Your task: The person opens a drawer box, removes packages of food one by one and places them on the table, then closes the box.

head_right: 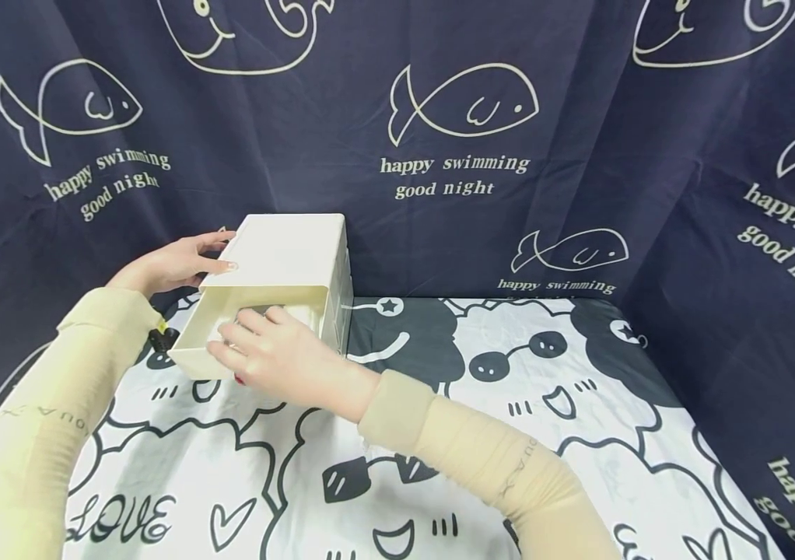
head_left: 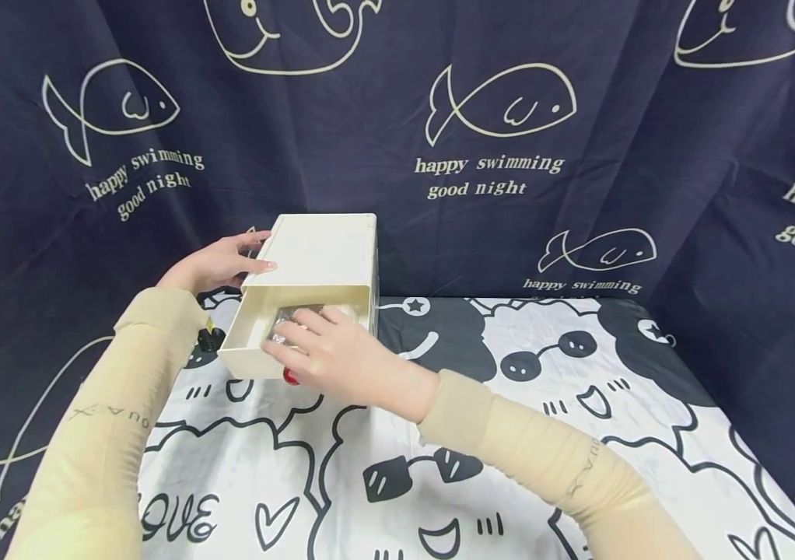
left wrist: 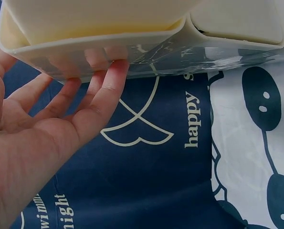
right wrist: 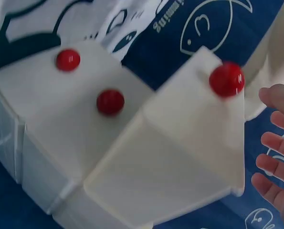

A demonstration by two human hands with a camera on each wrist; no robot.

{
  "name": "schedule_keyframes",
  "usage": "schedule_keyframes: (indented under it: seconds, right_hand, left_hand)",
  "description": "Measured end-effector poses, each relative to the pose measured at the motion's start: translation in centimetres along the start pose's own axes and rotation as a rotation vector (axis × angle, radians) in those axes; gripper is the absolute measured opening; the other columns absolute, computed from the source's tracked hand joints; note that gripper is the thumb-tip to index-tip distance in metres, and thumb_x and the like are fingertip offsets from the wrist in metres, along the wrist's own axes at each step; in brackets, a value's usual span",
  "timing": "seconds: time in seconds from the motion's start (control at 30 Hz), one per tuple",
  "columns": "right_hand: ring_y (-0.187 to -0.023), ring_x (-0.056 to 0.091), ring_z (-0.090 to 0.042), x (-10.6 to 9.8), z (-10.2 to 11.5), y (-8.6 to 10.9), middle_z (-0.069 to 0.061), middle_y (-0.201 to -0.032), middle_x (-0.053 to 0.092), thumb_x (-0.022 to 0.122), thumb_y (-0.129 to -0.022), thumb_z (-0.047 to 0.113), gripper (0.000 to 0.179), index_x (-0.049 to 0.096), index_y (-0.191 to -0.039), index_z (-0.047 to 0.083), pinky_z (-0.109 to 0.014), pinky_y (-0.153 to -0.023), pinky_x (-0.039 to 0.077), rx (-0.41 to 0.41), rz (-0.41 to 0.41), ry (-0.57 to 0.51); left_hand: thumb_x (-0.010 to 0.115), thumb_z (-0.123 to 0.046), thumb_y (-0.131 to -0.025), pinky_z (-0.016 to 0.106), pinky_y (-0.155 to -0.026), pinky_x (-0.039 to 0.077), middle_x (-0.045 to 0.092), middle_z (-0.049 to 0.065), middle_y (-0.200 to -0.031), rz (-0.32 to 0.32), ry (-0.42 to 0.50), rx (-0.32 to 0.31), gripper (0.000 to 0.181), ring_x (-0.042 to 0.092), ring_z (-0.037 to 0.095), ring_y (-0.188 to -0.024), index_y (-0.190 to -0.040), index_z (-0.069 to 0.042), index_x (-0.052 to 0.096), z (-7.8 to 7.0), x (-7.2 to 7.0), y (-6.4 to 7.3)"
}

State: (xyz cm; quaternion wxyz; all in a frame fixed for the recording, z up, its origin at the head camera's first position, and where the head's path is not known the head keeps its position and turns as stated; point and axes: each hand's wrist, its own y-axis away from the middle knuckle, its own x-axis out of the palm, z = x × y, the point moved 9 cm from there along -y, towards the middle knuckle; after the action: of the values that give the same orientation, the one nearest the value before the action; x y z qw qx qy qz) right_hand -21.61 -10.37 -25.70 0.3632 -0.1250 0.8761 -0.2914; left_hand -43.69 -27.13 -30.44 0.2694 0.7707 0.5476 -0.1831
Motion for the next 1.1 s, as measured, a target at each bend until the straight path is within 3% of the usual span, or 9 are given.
schedule_keyframes:
  seconds: [0.13, 0.27, 0.47, 0.6, 0.77, 1.1]
  right_hand:
    - [-0.104, 0.054, -0.019, 0.4, -2.3, -0.4, 0.002, -0.115, 0.061, 0.062, -0.087, 0.028, 0.036, 0.06, -0.122, 0.02, -0.029, -0.078, 0.045, 0.025, 0.068, -0.06]
    - [-0.112, 0.05, -0.02, 1.3, -4.2, -0.5, 0.001, -0.124, 0.058, 0.069, -0.083, 0.033, 0.047, 0.057, -0.127, 0.022, -0.032, -0.082, 0.044, 0.014, 0.186, -0.119]
    - [-0.125, 0.042, -0.021, 3.1, -5.4, -0.3, 0.001, -0.136, 0.051, 0.075, -0.08, 0.035, 0.061, 0.051, -0.134, 0.024, -0.036, -0.093, 0.041, -0.095, 0.421, -0.213]
    - [-0.127, 0.04, -0.02, 4.5, -5.6, 0.0, 0.001, -0.138, 0.048, 0.077, -0.076, 0.039, 0.068, 0.049, -0.136, 0.025, -0.038, -0.095, 0.041, -0.187, 0.535, -0.252]
    - [-0.127, 0.041, -0.019, 5.7, -6.0, 0.2, 0.001, -0.137, 0.049, 0.08, -0.073, 0.04, 0.072, 0.049, -0.136, 0.026, -0.037, -0.095, 0.042, -0.224, 0.611, -0.299]
    - [-0.122, 0.046, -0.015, 7.1, -4.4, 0.5, 0.001, -0.135, 0.051, 0.07, -0.08, 0.017, 0.057, 0.053, -0.134, 0.024, -0.034, -0.097, 0.043, -0.315, 0.723, -0.38]
  left_hand:
    - [0.068, -0.029, -0.088, 0.055, -0.096, 0.042, 0.012, 0.02, -0.155, -0.004, -0.009, -0.009, 0.085, 0.039, 0.039, -0.128, -0.153, -0.018, 0.014, 0.1, 0.0, 0.0]
    - [0.068, -0.03, -0.088, 0.055, -0.097, 0.041, 0.013, 0.02, -0.155, -0.004, -0.014, -0.008, 0.085, 0.039, 0.04, -0.128, -0.153, -0.018, 0.014, -0.1, 0.0, 0.1]
    - [0.068, -0.03, -0.087, 0.055, -0.097, 0.041, 0.016, 0.021, -0.153, -0.003, -0.014, -0.012, 0.086, 0.042, 0.038, -0.124, -0.153, -0.018, 0.014, -0.1, 0.0, 0.2]
    - [0.068, -0.032, -0.087, 0.055, -0.097, 0.041, 0.016, 0.021, -0.153, -0.003, -0.016, -0.015, 0.086, 0.042, 0.038, -0.124, -0.153, -0.018, 0.014, 0.0, 0.0, 0.1]
    - [0.069, -0.031, -0.087, 0.056, -0.098, 0.041, 0.017, 0.019, -0.153, -0.004, -0.006, -0.015, 0.086, 0.041, 0.038, -0.125, -0.153, -0.019, 0.014, 0.0, 0.1, 0.1]
    - [0.068, -0.029, -0.088, 0.058, -0.099, 0.038, 0.015, 0.018, -0.155, 0.004, 0.011, -0.004, 0.085, 0.037, 0.038, -0.13, -0.153, -0.017, 0.014, 0.0, 0.0, 0.0]
